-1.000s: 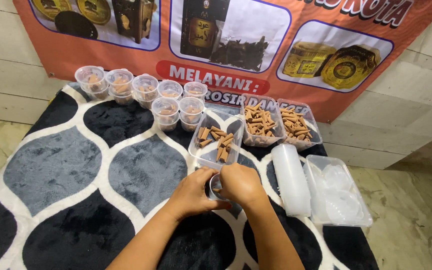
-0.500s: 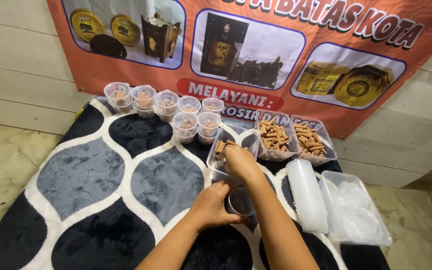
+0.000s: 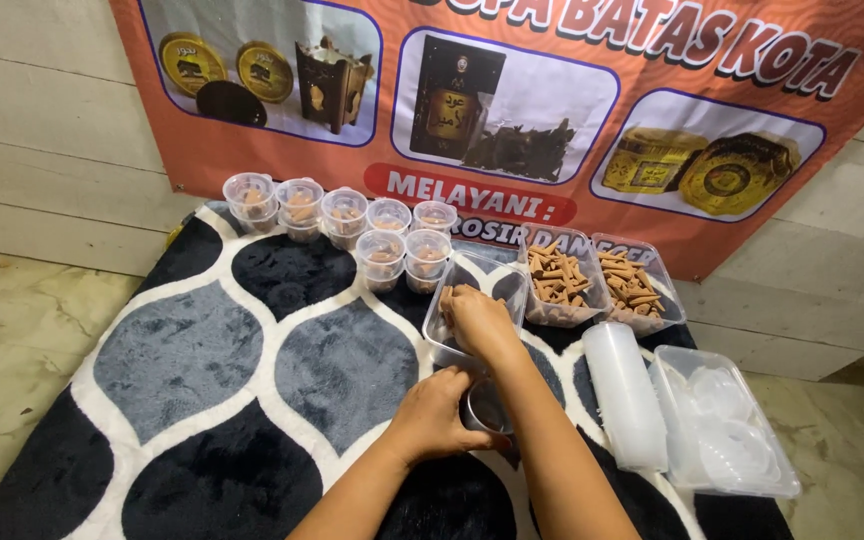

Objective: The person picks up several incense sticks from a larger container and places them into smaller clear plastic cups, repeating the process for multiple cups.

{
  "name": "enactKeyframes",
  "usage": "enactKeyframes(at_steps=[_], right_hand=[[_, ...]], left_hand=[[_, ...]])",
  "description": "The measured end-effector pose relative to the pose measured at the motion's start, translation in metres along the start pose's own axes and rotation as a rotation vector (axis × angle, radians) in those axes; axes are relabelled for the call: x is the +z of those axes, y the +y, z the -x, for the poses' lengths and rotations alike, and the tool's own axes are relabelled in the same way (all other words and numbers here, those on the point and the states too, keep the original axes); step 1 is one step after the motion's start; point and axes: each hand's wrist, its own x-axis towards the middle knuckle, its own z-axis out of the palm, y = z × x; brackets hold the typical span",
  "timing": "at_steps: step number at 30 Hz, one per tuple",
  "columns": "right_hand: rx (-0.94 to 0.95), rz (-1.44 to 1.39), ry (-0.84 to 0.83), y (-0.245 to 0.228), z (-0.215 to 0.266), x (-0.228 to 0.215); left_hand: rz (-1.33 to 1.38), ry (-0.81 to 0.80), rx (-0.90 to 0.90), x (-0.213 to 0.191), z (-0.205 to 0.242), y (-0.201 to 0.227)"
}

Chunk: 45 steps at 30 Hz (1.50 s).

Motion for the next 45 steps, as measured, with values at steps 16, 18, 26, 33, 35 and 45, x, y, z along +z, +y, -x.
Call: enactKeyframes(at_steps=[16, 18, 26, 33, 35, 45], right_hand=[[0.016, -0.360, 0.064, -0.023, 0.100, -0.110], [0.035, -0.303, -0.009, -0.019, 0.115, -0.105], [0.033, -0.160, -0.228, -0.032, 0.135, -0.101], [0.008, 0.141, -0.101, -0.028, 0.125, -0.045], [0.008, 0.185, -0.067, -0.031, 0.121, -0.035], [0.022, 0.208, -0.032, -0.038, 0.120, -0.031]], left_hand=[[0.056, -0.064, -0.057, -0.009, -0.002, 0.008], [0.069, -0.019, -0.017, -0.003, -0.001, 0.002], [0.115, 0.206, 0.164, 0.012, 0.000, -0.015], [0.140, 0.224, 0.202, 0.000, 0.004, -0.001], [0.116, 0.223, 0.193, 0.012, -0.002, -0.017], [0.158, 0.243, 0.201, -0.003, 0.005, -0.001]])
